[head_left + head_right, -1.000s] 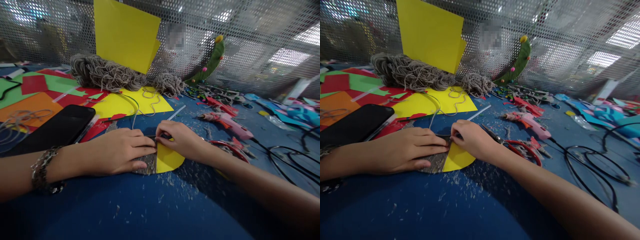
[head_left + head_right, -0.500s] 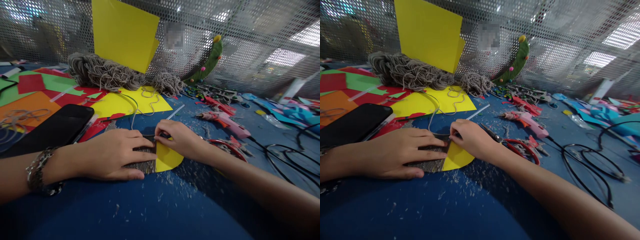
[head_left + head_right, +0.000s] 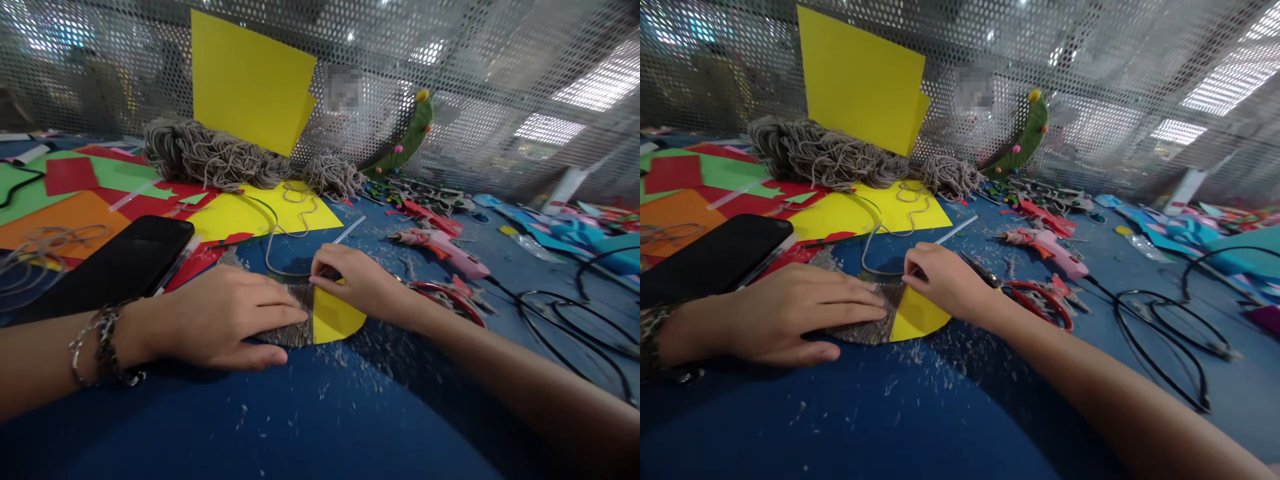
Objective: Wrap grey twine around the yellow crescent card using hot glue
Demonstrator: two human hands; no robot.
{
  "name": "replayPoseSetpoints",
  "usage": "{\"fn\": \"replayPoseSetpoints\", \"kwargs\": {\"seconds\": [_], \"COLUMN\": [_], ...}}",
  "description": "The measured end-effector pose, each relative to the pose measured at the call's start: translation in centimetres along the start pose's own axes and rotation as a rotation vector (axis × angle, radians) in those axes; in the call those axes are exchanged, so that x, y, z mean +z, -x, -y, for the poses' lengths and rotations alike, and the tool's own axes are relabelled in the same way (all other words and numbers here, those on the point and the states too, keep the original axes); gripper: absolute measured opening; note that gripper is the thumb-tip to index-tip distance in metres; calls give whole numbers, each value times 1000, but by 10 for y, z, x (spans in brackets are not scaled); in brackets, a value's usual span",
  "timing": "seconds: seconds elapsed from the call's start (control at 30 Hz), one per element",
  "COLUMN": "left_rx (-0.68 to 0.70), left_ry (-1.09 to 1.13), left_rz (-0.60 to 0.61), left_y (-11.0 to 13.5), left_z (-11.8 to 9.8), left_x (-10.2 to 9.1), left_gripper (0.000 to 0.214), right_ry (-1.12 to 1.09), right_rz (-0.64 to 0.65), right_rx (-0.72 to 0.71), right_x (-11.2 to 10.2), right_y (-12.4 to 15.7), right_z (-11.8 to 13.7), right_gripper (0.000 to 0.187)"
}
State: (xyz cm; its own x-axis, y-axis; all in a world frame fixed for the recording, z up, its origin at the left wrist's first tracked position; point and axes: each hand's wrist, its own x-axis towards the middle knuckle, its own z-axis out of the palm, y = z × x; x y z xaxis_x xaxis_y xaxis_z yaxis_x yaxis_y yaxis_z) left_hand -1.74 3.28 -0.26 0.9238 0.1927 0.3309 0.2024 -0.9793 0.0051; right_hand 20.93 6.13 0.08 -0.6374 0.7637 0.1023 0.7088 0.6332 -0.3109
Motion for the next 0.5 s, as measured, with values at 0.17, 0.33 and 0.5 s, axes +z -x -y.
{"fn": "replayPoseSetpoints", "kwargs": {"seconds": [0.17,0.33,0.5], "left_rx": [-70,-123,-96], "left_ry": [-84,-77,-121], "left_rz": [-325,-328,-171], "left_y": [-6,-7,-1], "left_z": [-2,0,2], "left_x": [-3,-12,-14], "left_gripper": [14,28,47], "right_ry": [-14,-22,-11], "right_rz": [-18,-39,-25], "right_rx": [16,13,0], "right_x": [1,0,-2], "right_y": [2,3,2], "right_z": [0,1,-1], "right_gripper": [6,8,10]}}
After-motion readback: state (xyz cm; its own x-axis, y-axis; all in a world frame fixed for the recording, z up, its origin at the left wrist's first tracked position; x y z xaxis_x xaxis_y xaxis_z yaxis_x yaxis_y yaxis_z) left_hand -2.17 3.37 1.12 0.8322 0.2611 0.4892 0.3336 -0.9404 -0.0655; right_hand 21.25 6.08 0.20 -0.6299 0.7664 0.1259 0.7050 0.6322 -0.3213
